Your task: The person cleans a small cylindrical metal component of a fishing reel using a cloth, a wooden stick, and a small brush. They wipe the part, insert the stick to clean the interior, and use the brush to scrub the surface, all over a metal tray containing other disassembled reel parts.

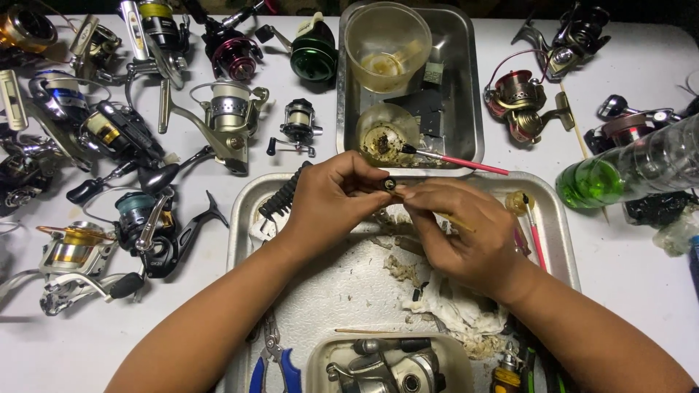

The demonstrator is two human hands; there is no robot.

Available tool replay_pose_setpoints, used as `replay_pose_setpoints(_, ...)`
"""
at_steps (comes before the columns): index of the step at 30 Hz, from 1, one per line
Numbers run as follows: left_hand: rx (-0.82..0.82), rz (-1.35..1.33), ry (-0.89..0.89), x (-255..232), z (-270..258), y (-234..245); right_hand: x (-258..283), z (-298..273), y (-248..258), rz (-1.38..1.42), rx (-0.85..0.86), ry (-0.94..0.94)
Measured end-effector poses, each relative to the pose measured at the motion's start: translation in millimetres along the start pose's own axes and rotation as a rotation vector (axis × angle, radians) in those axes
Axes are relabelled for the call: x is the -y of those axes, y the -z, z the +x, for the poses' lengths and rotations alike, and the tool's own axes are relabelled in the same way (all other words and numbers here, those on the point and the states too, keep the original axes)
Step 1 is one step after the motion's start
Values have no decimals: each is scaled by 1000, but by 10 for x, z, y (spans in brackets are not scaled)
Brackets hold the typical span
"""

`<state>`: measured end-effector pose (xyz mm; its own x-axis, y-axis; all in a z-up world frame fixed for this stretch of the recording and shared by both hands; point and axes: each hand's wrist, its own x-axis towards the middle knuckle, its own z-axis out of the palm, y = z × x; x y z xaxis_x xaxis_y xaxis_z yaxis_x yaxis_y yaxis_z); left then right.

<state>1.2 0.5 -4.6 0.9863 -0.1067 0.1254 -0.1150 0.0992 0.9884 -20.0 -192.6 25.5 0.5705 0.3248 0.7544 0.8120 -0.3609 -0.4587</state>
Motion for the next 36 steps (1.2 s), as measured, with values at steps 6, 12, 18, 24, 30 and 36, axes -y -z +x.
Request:
replay_pose_setpoints(6,-10,10,-3,-58,-14,-28,-130,-70,28,79,16,49)
replay_pose_setpoints(12,-18,-23,-19,-55,-26,-48,-186,-50,43,-11,15,57)
replay_pose_setpoints(18,-4,-20,-24,-50,-23,-32,-169,-55,38,105,24,34)
replay_pose_setpoints(24,50,11,-35,-32,-8,3,-253,-171,18,119,41,-65)
replay_pose_setpoints(30,106,-102,-27,-8,50,73,-150,-33,64,199,2,-227)
replay_pose_setpoints(36,42,-227,-51,163,118,184,-146,98,154,353,-35,-473)
